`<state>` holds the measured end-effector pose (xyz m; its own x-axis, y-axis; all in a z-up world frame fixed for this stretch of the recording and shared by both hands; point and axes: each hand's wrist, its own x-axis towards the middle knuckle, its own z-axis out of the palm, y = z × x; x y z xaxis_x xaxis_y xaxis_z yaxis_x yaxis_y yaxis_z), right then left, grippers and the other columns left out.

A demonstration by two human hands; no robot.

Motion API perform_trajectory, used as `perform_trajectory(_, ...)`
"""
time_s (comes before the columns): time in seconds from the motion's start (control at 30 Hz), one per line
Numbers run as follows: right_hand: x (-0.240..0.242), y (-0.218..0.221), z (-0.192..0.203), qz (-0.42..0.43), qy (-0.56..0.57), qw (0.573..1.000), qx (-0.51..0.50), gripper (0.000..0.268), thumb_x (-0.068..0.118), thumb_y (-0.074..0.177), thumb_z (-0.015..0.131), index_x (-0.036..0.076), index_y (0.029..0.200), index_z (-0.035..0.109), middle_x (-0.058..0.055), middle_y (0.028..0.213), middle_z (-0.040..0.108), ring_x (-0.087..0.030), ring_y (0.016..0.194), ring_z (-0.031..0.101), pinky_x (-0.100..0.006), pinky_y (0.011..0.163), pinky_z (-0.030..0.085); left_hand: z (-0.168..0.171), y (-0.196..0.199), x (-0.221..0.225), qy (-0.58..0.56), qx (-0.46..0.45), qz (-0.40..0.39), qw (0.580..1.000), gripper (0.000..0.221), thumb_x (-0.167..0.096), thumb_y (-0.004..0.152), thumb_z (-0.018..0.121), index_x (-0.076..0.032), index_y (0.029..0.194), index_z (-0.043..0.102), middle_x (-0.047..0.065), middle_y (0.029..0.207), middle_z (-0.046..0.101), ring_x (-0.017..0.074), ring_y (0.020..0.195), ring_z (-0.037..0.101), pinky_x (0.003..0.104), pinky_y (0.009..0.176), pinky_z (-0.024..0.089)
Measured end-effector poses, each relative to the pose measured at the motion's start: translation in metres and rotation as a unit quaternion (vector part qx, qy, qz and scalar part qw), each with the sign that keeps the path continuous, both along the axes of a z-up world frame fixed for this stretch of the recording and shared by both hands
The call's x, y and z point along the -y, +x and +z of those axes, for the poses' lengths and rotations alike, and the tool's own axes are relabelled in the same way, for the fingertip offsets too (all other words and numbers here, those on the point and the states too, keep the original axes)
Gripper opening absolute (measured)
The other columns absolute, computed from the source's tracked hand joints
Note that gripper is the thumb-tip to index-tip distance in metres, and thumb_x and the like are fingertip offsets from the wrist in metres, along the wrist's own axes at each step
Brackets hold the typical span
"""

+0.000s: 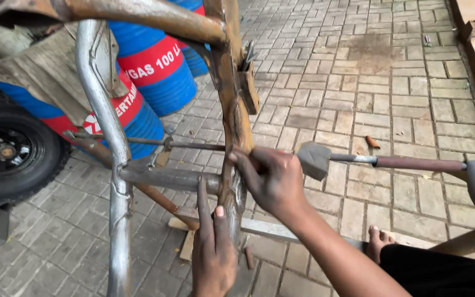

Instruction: Sanding a metal frame with sandpaper to remove rust or old paint.

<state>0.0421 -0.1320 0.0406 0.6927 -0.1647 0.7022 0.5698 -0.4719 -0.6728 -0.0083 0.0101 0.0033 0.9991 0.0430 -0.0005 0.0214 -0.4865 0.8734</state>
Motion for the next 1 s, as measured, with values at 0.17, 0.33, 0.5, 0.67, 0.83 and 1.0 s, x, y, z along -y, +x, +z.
perform_trajectory(0.17,0.012,-0.007,-0.006,0.045,-0.07,0.996,-0.032,0.022,0.016,0.09,0.074,0.006,0.071,0.076,0.003,0.044,0.062,-0.005,0.032,0.041,-0.025,0.029,0.033,0.02,0.001,0.006,0.029,-0.067,0.011,0.997,0.069,-0.034,0.1,0.024,-0.032,0.167,0.004,0.013,0.135,0.071,0.0355,0.109,0.078,0.048,0.088,0.056)
perform_trajectory(0.33,0.022,0.008,0.019,-0.095,-0.179,0.973,0.109,0.03,0.019,0.093,0.076,0.006,0.067,0.071,-0.005,0.052,0.064,-0.02,0.031,0.041,-0.036,0.035,0.034,0.019,-0.008,0.009,0.104,-0.039,0.028,0.993,0.071,-0.037,0.1,0.027,-0.021,0.167,0.011,0.018,0.072,0.075,0.037,0.06,0.07,0.05,0.06,0.05)
perform_trajectory(0.5,0.035,0.019,0.003,-0.081,-0.31,0.942,0.098,0.034,0.029,0.098,0.067,0.017,0.066,0.069,0.004,0.044,0.057,-0.015,0.03,0.045,-0.032,0.031,0.031,0.025,-0.002,0.008,0.106,-0.073,0.028,0.991,0.072,-0.042,0.1,0.022,-0.027,0.168,0.007,0.018,0.086,0.078,0.038,0.07,0.074,0.052,0.066,0.051)
perform_trajectory(0.67,0.038,0.022,0.007,-0.106,-0.332,0.926,0.144,0.028,0.029,0.101,0.069,0.019,0.075,0.073,0.005,0.047,0.058,-0.016,0.031,0.037,-0.032,0.057,0.039,0.02,-0.006,0.008,0.07,-0.004,0.007,0.998,0.072,-0.038,0.1,0.024,-0.018,0.167,0.008,0.016,0.053,0.062,0.0319,0.044,0.058,0.049,0.047,0.042)
perform_trajectory(0.83,0.054,0.042,0.033,-0.135,-0.399,0.889,0.18,0.036,0.039,0.103,0.069,0.018,0.074,0.07,0.004,0.05,0.058,-0.02,0.039,0.046,-0.035,0.068,0.036,0.026,-0.004,0.011,0.112,-0.052,0.013,0.992,0.072,-0.041,0.1,0.018,-0.021,0.168,0.004,0.016,0.08,0.076,0.0354,0.065,0.073,0.051,0.064,0.051)
perform_trajectory(1.0,0.05,0.039,0.01,-0.044,-0.421,0.892,0.156,0.023,0.025,0.098,0.066,0.023,0.077,0.073,0.003,0.051,0.062,-0.014,0.037,0.038,-0.032,0.063,0.037,0.018,0.003,0.01,0.134,-0.04,0.018,0.99,0.073,-0.042,0.099,0.021,-0.024,0.168,0.005,0.016,0.068,0.073,0.0379,0.059,0.07,0.053,0.059,0.049)
